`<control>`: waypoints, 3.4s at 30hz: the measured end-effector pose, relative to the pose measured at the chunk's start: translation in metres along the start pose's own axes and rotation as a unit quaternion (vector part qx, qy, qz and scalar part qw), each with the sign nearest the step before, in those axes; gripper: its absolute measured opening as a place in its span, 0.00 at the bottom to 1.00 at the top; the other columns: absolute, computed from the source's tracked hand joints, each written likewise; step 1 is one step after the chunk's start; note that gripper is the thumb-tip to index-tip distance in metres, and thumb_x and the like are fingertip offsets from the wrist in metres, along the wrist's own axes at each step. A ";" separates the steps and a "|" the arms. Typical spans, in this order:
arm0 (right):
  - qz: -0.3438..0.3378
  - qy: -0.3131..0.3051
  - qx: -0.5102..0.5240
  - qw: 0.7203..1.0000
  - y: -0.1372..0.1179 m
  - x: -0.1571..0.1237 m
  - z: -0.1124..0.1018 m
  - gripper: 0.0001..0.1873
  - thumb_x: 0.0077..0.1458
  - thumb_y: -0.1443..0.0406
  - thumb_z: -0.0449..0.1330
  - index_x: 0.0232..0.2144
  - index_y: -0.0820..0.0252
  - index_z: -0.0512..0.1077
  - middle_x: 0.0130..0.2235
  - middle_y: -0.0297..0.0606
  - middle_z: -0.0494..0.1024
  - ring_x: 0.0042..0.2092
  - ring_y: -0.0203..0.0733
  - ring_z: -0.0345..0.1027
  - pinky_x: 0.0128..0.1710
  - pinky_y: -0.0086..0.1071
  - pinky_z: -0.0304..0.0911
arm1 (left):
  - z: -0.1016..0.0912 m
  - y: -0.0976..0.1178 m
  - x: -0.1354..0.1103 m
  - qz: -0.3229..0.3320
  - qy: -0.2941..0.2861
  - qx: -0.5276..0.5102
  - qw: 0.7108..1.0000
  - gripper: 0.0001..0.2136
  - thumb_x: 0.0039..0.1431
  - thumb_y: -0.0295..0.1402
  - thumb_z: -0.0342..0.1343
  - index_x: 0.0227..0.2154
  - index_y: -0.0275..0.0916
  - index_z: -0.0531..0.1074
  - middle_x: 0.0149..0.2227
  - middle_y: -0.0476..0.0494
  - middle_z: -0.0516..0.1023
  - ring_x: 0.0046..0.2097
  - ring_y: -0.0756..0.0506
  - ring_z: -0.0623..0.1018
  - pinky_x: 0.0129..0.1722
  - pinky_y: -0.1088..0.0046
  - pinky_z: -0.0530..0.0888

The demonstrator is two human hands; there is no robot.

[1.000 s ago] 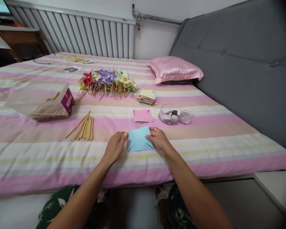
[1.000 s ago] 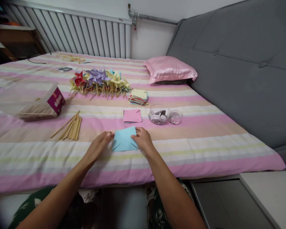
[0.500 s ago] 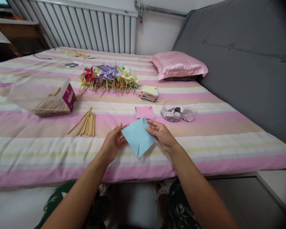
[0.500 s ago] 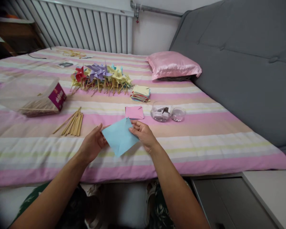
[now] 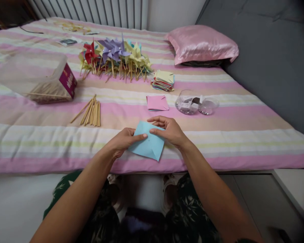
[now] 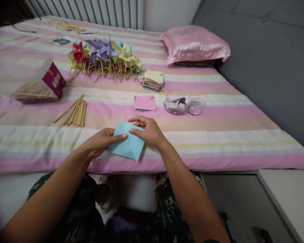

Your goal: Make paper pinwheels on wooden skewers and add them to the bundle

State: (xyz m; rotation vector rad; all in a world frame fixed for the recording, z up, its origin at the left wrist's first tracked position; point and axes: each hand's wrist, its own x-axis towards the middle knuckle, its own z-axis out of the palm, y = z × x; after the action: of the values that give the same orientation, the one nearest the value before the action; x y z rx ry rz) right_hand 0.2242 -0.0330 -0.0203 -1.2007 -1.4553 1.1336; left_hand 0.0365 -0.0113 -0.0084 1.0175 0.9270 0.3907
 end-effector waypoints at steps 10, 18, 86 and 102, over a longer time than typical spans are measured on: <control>-0.056 0.143 -0.016 0.988 -0.009 -0.007 -0.018 0.11 0.50 0.61 0.62 0.39 0.53 0.74 0.41 0.36 0.76 0.41 0.39 0.68 0.43 0.35 0.65 | -0.014 0.004 0.002 0.043 0.126 -0.073 0.988 0.12 0.38 0.37 0.66 0.24 0.33 0.77 0.25 0.41 0.79 0.26 0.46 0.74 0.29 0.71 0.69; 0.040 -0.143 0.021 0.989 -0.015 -0.020 -0.019 0.20 0.49 0.62 0.63 0.46 0.53 0.73 0.40 0.37 0.79 0.40 0.41 0.72 0.42 0.38 0.68 | -0.018 0.009 -0.002 0.070 0.130 -0.118 0.982 0.11 0.41 0.34 0.65 0.28 0.32 0.79 0.25 0.41 0.79 0.27 0.45 0.76 0.29 0.71 0.70; -0.006 0.150 0.018 0.989 -0.001 -0.003 0.033 0.34 0.39 0.57 0.68 0.48 0.53 0.59 0.41 0.38 0.74 0.32 0.37 0.72 0.30 0.30 0.67 | 0.001 -0.007 0.004 0.161 0.191 -0.100 0.963 0.15 0.38 0.35 0.65 0.31 0.33 0.77 0.30 0.42 0.80 0.32 0.45 0.76 0.34 0.71 0.70; 0.051 0.148 0.091 0.983 -0.005 -0.004 0.040 0.08 0.43 0.62 0.63 0.22 0.61 0.71 0.22 0.30 0.69 0.25 0.33 0.59 0.26 0.28 0.56 | 0.012 -0.010 0.003 0.177 0.170 -0.129 0.961 0.13 0.38 0.34 0.66 0.28 0.33 0.76 0.28 0.45 0.78 0.29 0.49 0.73 0.30 0.74 0.69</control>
State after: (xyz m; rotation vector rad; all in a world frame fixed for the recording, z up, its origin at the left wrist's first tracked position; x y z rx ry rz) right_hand 0.1847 -0.0410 -0.0225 -1.2651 -1.0541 1.0786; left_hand 0.0470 -0.0209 -0.0159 0.8878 0.9674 0.9868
